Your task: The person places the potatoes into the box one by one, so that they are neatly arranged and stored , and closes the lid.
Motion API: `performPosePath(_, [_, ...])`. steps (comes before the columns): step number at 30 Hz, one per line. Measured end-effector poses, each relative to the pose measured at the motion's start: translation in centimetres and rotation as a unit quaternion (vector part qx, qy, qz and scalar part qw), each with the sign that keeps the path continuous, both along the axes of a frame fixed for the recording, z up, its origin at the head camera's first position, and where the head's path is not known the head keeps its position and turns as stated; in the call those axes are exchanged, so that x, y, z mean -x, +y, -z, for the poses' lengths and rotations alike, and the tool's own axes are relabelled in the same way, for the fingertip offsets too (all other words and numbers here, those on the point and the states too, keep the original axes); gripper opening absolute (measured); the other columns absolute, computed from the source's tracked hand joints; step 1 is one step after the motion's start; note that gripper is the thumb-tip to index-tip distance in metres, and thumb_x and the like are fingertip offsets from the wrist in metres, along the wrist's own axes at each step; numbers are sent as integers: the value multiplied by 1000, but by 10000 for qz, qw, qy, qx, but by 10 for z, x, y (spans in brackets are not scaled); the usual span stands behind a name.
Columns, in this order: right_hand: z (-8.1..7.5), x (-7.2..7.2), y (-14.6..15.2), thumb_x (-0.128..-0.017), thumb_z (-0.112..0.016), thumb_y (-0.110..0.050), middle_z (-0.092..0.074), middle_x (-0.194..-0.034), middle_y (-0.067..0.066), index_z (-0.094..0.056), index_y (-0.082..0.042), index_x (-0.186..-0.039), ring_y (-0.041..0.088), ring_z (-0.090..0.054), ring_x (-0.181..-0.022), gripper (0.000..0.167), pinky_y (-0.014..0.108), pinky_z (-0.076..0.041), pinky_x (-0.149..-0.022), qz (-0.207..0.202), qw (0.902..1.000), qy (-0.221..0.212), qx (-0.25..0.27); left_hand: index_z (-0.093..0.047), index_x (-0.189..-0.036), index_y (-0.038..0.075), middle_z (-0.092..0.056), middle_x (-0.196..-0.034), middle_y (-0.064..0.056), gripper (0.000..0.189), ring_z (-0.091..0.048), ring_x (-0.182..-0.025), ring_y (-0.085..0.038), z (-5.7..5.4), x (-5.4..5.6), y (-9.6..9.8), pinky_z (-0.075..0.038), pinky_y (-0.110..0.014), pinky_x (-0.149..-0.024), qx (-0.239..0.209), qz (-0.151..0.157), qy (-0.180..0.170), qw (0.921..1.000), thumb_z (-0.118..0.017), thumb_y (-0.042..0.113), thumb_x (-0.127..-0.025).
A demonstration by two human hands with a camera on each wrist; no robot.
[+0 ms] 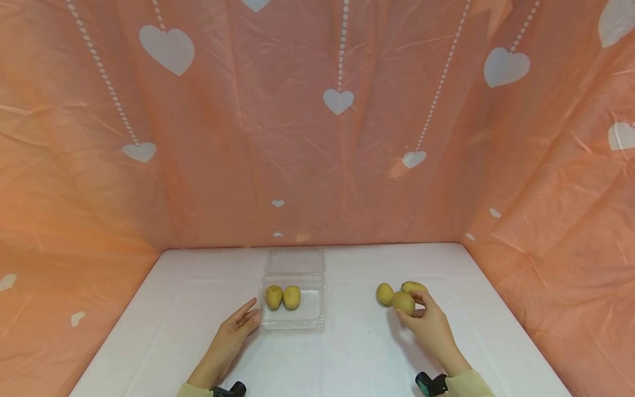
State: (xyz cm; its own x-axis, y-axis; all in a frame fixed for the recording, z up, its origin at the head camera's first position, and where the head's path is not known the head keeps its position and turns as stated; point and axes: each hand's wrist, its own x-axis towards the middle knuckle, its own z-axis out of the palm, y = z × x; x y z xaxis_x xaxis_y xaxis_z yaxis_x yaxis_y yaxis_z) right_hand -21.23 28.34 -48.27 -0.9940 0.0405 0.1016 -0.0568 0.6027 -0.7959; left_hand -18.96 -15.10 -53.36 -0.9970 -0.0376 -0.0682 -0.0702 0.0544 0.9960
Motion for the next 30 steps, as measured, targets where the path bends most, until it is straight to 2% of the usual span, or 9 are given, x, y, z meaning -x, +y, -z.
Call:
performPosePath(3, [-1, 4, -13, -83, -79, -28, -55, -125, 26, -47, 2, -135, 21, -65, -90, 68, 23, -53, -68, -103, 9998, -31, 195, -41, -147, 8, -55, -132, -18, 61, -51, -123, -26, 0, 0, 0, -45, -30, -99, -6, -9, -15, 10000, -65, 28, -94])
performPosePath(8, [-2, 9, -37, -83, -78, -29, -62, -114, 20, -52, -2, -133, 19, -65, -90, 63, 23, -53, -69, -167, 9989, -107, 424, -41, -147, 8, -55, -132, -18, 62, -51, -123, -27, 0, -1, 0, -45, -31, -99, 6, -13, -30, 10000, -65, 29, -94])
performPosePath(17, [-5, 19, -90, -79, -82, -18, -61, -109, 17, -57, -2, -124, 19, -63, -84, 53, 24, -53, -69, -357, 9943, 349, 945, -41, -147, 8, -54, -133, -18, 58, -50, -124, -27, 1, 1, 0, -44, -33, -101, 49, 9, -38, 10000, -64, 24, -95])
performPosePath(22, [-7, 22, -119, -77, -83, -13, -61, -105, 16, -57, -3, -122, 19, -64, -82, 52, 23, -54, -68, -559, 9888, 415, 1322, -41, -147, 8, -54, -133, -18, 58, -51, -123, -28, 0, 0, 1, -45, -34, -100, 16, 33, -89, 10000, -63, 24, -96])
performPosePath(26, [-5, 23, -139, -77, -84, -17, -65, -101, 11, -59, -8, -121, 17, -63, -84, 51, 26, -54, -71, -659, 9887, 504, 1245, -42, -146, 10, -55, -132, -17, 58, -52, -122, -27, 0, 0, 0, -46, -32, -99, -9, -6, -83, 10000, -64, 25, -95])
performPosePath(30, [0, 26, -155, -75, -85, -22, -65, -103, 3, -62, -13, -118, 17, -61, -92, 49, 38, -51, -83, -700, 9904, 682, 974, -43, -146, 11, -56, -132, -17, 58, -52, -122, -27, 2, 1, 0, -46, -31, -99, 20, -18, -45, 10000, -65, 26, -94])
